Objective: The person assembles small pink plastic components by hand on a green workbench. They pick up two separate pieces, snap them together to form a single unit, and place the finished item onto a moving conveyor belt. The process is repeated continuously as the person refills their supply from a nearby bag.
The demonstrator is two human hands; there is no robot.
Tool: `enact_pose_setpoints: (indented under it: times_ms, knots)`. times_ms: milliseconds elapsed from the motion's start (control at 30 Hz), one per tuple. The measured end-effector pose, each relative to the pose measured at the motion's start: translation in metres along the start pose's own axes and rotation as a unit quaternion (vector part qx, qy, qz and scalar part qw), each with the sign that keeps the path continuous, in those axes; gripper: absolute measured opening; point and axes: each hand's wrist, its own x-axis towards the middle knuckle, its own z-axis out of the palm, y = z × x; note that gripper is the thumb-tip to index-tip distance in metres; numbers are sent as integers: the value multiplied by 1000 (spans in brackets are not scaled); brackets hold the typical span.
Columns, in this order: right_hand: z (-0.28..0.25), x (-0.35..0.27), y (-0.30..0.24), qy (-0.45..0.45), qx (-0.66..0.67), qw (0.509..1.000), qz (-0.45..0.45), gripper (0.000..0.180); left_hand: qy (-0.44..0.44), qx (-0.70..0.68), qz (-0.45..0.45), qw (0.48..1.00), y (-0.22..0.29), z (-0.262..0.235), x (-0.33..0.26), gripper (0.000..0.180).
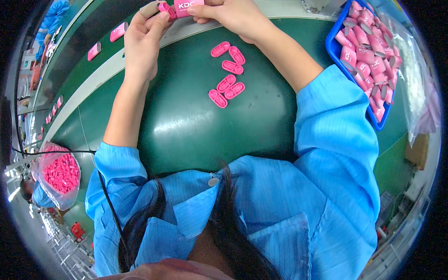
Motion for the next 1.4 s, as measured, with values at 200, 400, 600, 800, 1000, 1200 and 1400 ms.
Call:
enact_pose_setpoints:
  times_ms: [200,400,600,800,1000,1200,1400]
  knots:
    - [0,0,1,-16,20,1000,15,24,-55,-26,7,998,2,-3,0,31]
    - [1,-8,-3,-12,-52,998,-45,25,-48,80,36,995,11,-1,-3,30]
    - [7,-10,-11,5,-81,996,-27,23,-41,158,111,980,5,7,-10,36]
    - [18,-5,-7,49,-175,980,-83,24,5,396,148,906,4,16,-16,41]
    - [11,64,17,5,-287,951,-112,23,127,413,354,829,-6,-8,16,42]
    - [5,96,9,135,-499,845,-140,26,-112,348,232,901,22,24,-27,14]
    - [-3,86,17,105,-600,784,-116,29,-194,377,210,881,15,49,-37,20]
